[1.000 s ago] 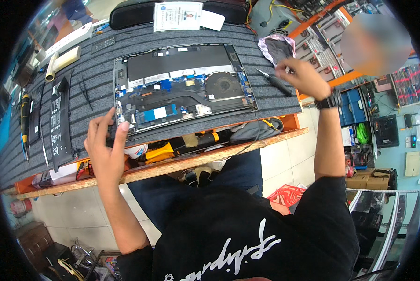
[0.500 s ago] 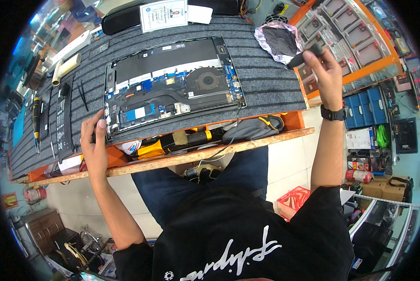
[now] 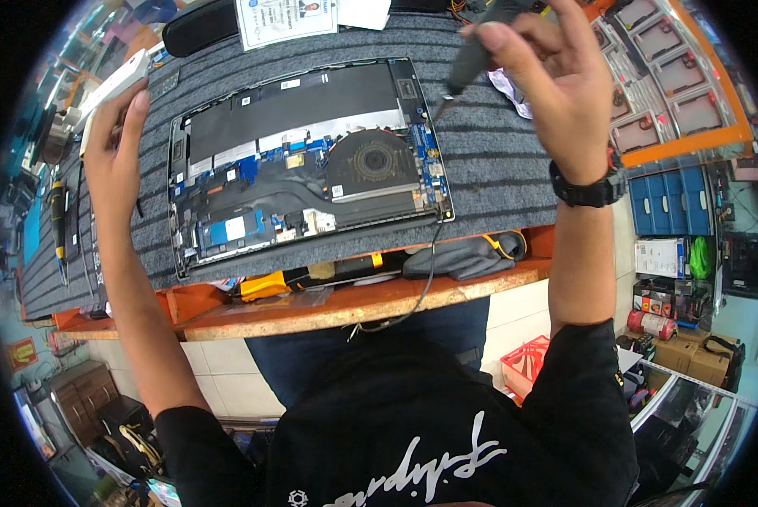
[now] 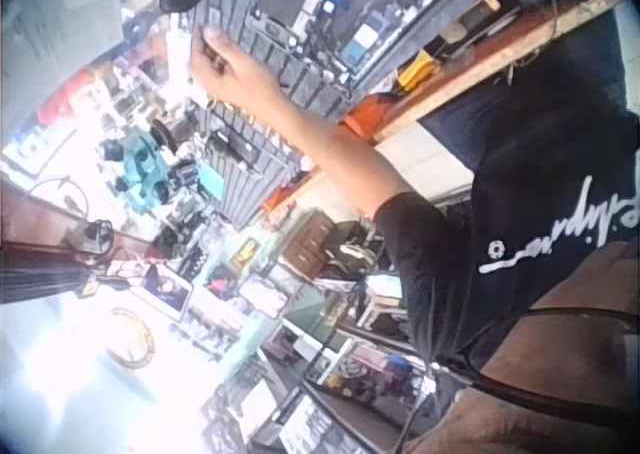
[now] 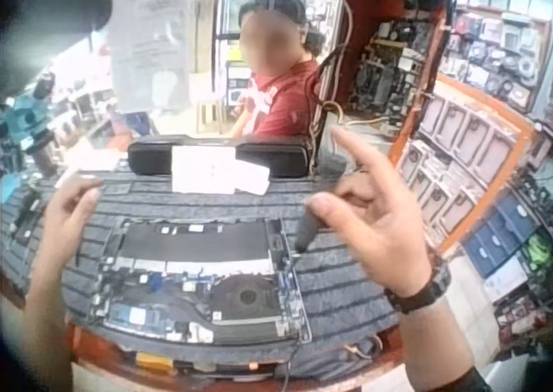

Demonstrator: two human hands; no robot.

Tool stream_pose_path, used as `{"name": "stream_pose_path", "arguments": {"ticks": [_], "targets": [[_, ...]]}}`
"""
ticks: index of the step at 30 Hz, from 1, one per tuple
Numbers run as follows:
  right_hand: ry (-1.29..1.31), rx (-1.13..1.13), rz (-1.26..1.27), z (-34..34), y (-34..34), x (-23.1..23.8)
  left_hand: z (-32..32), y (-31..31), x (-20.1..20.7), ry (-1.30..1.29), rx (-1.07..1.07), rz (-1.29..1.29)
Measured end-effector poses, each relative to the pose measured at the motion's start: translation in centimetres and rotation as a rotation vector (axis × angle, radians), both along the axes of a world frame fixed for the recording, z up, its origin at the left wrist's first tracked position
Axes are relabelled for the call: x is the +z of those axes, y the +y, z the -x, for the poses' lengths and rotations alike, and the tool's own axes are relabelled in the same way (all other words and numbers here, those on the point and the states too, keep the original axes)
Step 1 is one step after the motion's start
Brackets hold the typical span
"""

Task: The person uses a screwdriver to remove screws from the back of a disassembled laptop. They then lift the laptop to inspect the internal components and continue to unscrew and remove parts from the chassis.

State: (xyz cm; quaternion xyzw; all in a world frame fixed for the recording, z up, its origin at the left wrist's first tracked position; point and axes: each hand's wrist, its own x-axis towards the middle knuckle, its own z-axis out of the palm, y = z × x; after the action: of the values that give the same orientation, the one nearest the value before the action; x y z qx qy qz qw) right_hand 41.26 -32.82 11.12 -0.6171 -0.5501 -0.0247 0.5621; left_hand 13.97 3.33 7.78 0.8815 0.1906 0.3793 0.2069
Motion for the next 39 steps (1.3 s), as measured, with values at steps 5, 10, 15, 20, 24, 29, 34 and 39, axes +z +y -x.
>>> {"name": "stream_pose_path", "arguments": {"ticks": [5,10,15,20,24,29,34,39], "targets": [[-0.040,-0.004,-0.177,1.8,2.8,-2.9,-1.4,1.3,-3.0,0.079,-0.001,-0.076],[-0.215,0.068,0.069,0.3,-0.2,-2.8,-1.0,2.0,-2.6,0.222,-0.019,-0.234],[-0.253,0.051,0.046,0.7,-0.2,-3.3,-1.1,2.8,-2.7,0.189,-0.117,-0.359],[-0.310,0.066,0.090,0.2,0.2,-3.1,-0.6,3.3,-2.6,0.190,-0.122,-0.396],[-0.315,0.060,0.109,0.1,0.2,-3.0,-0.3,3.6,-2.6,0.206,-0.103,-0.396],[-0.345,0.089,0.107,-0.1,0.0,-3.1,-0.2,3.8,-2.8,0.194,-0.089,-0.429],[-0.361,0.117,0.113,0.1,0.0,-2.8,0.0,3.8,-2.7,0.193,-0.082,-0.429],[-0.407,0.171,0.049,0.4,0.3,-2.9,0.0,4.0,-2.7,0.209,-0.087,-0.433]]}}
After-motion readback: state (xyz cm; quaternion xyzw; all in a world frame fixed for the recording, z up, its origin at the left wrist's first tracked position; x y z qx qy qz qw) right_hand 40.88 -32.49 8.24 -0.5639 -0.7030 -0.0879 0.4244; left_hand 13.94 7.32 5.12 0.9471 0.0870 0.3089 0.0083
